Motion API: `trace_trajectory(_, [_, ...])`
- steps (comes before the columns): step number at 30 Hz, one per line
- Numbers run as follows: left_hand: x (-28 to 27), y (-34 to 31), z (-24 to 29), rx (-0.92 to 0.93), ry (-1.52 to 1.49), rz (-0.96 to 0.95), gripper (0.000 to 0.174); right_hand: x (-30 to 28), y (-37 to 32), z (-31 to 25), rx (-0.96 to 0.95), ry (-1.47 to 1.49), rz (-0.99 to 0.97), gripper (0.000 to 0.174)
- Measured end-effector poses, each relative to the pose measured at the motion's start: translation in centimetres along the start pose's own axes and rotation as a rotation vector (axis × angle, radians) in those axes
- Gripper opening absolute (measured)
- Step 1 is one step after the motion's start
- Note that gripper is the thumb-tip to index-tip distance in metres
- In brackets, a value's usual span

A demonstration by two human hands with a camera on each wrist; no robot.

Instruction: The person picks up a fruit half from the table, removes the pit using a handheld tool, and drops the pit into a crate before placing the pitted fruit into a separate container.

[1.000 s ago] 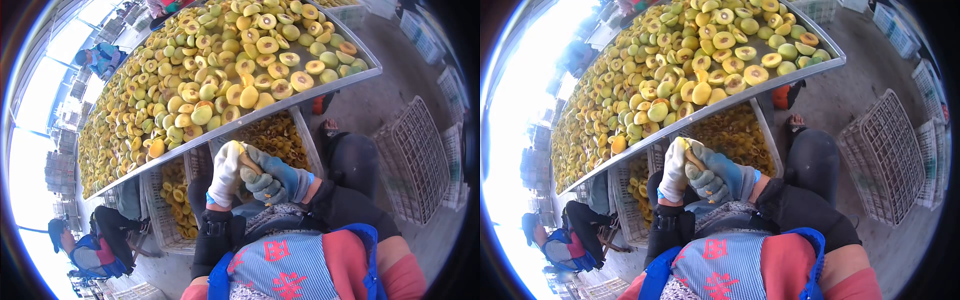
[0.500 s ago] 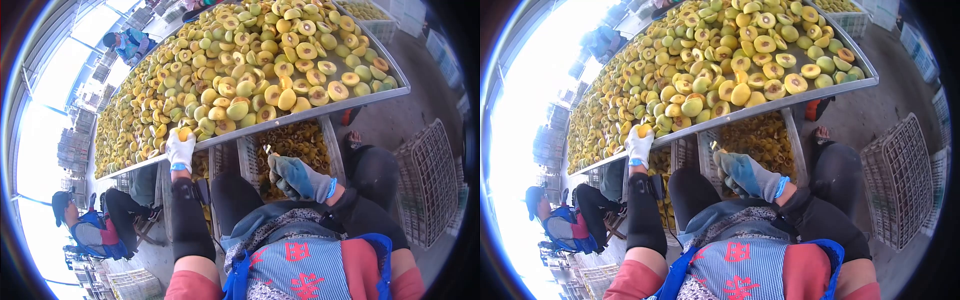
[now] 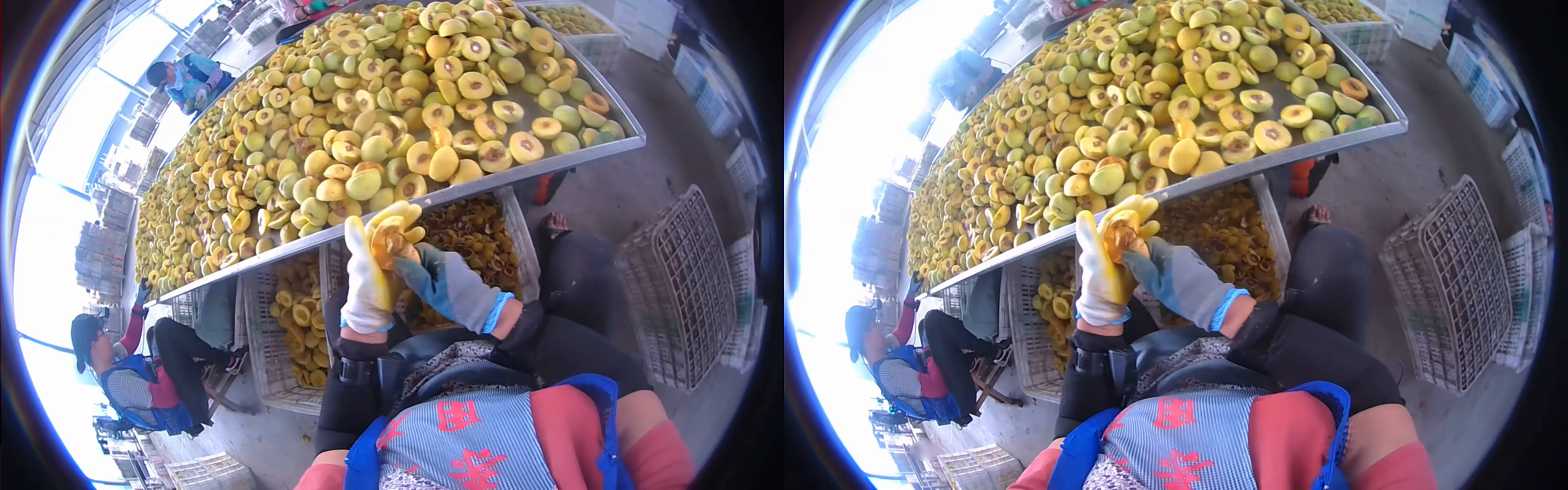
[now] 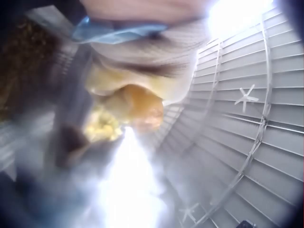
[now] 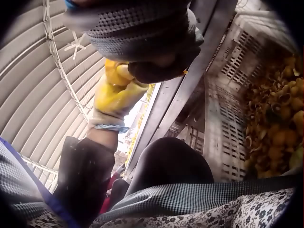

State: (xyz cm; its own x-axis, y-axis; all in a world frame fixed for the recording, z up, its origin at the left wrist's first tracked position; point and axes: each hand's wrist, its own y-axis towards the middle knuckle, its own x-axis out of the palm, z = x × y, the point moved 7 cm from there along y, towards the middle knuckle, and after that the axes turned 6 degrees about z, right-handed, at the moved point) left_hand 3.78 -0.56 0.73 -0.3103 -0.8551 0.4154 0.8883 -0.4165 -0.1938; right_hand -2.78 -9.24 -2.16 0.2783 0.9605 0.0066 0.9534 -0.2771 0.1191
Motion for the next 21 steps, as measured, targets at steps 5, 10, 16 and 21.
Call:
trace_trajectory(5, [-0.9,0.3,-2.0,-0.021,-0.014,0.007,0.067,-2.1,-0.8,-0.5,0.084,-0.24,-0.029,0.034])
trace_trajectory(10, [0.5,-0.5,-0.7,0.103,0.009,-0.025,0.058,-2.4,-0.9,0.8,0.056,-0.056,0.029,0.048])
trace_trajectory(16, [1.1,-0.1,-1.5,-0.008,-0.194,0.009,0.055,-2.7,-1.0,0.5,0.086,-0.151,0.025,0.049])
trace_trajectory(21, [1.3,-0.3,-2.1,0.068,-0.116,0.19,0.054,-0.6,-1.4,2.4,0.174,0.17,-0.043,0.052])
